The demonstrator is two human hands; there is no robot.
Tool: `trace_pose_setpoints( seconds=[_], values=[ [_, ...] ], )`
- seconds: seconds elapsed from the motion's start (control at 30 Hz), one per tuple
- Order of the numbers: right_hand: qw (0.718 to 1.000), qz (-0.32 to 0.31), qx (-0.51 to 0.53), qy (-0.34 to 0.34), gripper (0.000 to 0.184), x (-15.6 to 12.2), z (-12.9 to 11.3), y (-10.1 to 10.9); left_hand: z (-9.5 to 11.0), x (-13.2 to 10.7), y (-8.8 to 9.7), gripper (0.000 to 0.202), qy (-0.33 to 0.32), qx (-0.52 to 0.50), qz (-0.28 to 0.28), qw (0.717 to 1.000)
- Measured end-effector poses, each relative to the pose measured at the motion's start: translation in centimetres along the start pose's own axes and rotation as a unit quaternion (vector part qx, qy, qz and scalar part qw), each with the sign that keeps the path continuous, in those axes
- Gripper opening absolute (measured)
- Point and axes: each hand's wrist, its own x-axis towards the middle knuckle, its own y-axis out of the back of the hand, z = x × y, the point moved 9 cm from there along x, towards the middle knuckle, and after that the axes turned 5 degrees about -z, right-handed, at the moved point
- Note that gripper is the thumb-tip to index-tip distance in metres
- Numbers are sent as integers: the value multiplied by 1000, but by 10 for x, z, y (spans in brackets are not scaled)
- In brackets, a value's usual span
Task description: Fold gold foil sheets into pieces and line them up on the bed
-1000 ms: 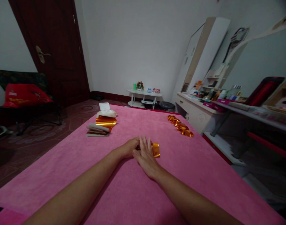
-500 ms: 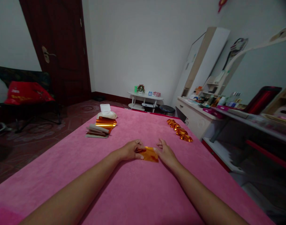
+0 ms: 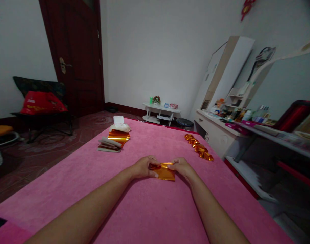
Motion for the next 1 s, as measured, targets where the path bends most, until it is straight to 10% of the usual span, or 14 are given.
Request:
trace_pose_setpoints(
  seconds=[0.23, 0.5, 1.0],
  values=[
    [984, 125, 103, 76, 27, -4, -21, 21, -23, -7, 39, 65, 64, -183, 248, 949],
    [967, 160, 144, 136, 26, -16, -49, 23, 1, -2, 9, 40, 100, -278, 175, 939],
    [958, -8, 284, 49, 44, -27, -43, -43, -6, -13, 14, 34, 92, -444, 343, 823]
  ],
)
